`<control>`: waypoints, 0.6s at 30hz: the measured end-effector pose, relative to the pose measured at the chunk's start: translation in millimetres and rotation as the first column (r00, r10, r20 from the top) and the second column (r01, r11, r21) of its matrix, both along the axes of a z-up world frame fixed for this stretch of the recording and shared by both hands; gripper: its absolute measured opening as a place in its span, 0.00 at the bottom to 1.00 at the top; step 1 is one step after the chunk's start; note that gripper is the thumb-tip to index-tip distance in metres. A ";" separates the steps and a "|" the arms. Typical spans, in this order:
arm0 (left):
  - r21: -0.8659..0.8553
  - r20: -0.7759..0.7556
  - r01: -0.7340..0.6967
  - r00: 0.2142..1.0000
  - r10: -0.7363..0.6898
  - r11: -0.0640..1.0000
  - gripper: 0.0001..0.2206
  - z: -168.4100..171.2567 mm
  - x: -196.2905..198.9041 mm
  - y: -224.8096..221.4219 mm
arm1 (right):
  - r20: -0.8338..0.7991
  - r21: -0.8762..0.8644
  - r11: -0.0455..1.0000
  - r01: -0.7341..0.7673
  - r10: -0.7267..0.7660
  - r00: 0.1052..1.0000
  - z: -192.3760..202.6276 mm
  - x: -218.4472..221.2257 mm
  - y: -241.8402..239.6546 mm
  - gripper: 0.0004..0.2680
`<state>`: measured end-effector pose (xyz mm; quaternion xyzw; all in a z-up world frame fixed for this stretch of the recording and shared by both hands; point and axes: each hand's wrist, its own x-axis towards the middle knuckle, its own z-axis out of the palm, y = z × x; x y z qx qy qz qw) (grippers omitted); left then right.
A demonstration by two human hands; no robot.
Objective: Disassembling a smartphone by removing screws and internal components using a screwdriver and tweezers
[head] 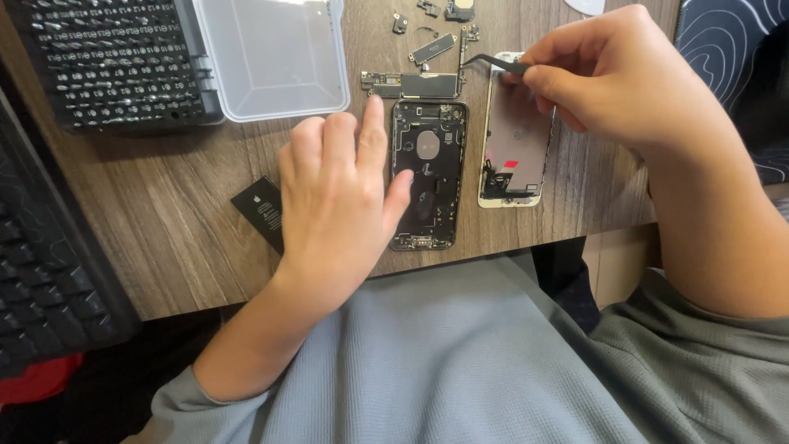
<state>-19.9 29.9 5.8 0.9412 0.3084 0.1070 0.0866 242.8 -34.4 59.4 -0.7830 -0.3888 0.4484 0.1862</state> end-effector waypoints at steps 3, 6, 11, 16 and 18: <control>0.001 -0.061 -0.032 0.998 0.032 0.999 0.32 -0.8 5.6 -1.7 | -0.007 -0.001 1.000 -0.016 0.016 1.000 -2.9 1.5 -1.0 0.06; 0.001 -0.082 -0.051 0.995 0.051 0.999 0.31 -1.9 7.7 -1.0 | -0.001 -0.004 1.000 -0.023 0.023 1.000 -0.6 -0.5 1.1 0.06; -0.011 -0.075 -0.044 0.996 0.043 0.999 0.30 -1.8 6.2 0.1 | -0.024 0.004 0.999 -0.033 0.033 0.999 -6.8 2.8 -2.8 0.06; -0.065 0.028 0.017 1.000 -0.015 0.998 0.28 3.8 1.8 5.1 | -0.020 0.053 0.998 -0.035 0.037 0.999 -26.6 21.5 -20.7 0.04; -0.068 0.024 0.013 1.000 -0.011 0.998 0.27 3.7 -4.0 4.7 | -0.018 0.022 1.000 -0.016 0.016 1.000 -54.0 44.1 -39.5 0.05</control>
